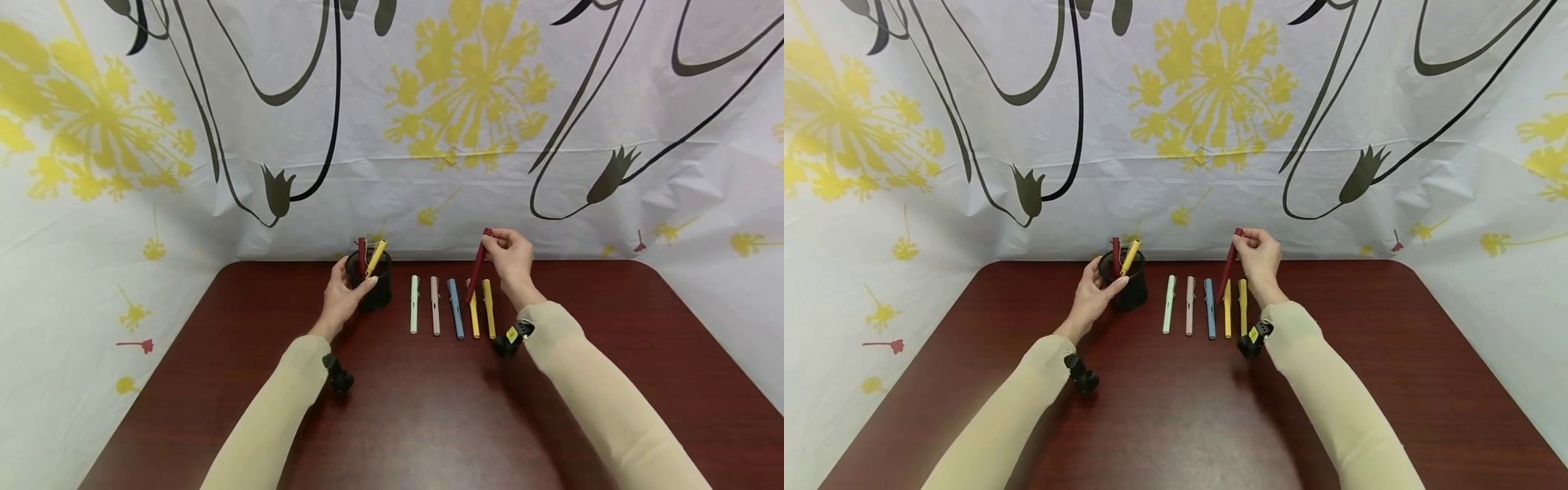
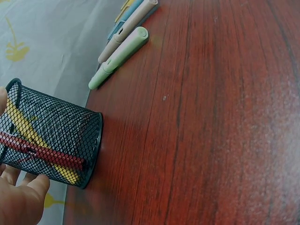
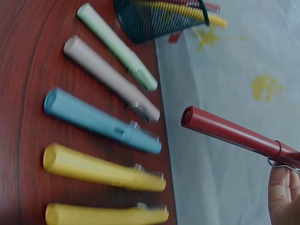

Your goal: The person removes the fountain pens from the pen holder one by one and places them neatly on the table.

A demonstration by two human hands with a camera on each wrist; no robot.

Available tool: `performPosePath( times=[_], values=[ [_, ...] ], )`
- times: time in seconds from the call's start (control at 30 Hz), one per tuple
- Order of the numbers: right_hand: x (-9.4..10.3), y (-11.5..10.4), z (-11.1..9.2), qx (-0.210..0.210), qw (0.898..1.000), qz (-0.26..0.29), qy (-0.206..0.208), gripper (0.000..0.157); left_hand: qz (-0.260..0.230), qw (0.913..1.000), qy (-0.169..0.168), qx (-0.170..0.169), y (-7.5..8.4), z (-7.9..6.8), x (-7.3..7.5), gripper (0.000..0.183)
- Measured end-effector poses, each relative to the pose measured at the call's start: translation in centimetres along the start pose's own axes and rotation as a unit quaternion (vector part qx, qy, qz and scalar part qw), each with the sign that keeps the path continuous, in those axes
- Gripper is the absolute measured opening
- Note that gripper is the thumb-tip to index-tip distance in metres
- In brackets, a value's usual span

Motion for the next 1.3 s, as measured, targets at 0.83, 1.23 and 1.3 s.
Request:
performPosePath(
  times=[0.83, 1.23, 1.3],
  values=[
    [5.0, 4.9, 1.6, -0.084, 0.983, -0.156, -0.044, 0.037, -0.009, 1.0, -0.002, 0.002, -0.4, 0.2, -0.1, 0.086],
    [5.3, 6.2, 1.6, -0.094, 0.973, -0.204, -0.047, 0.035, -0.008, 0.9999, -0.004, 0.007, -0.3, 0.2, -0.1, 0.086],
    [5.4, 6.4, 1.6, -0.093, 0.973, -0.207, -0.049, 0.035, -0.013, 0.9999, -0.007, 0.006, -0.3, 0.2, -0.1, 0.087]
  ],
)
Point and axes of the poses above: each hand's wrist, its own z-axis towards the middle knuckle, its own x-axis out of the back of the hand, y = z × x, the point moved 2 cm from there along z, towards the middle knuckle, and after that the axes turned 6 degrees about -x, right-handed, at the moved point
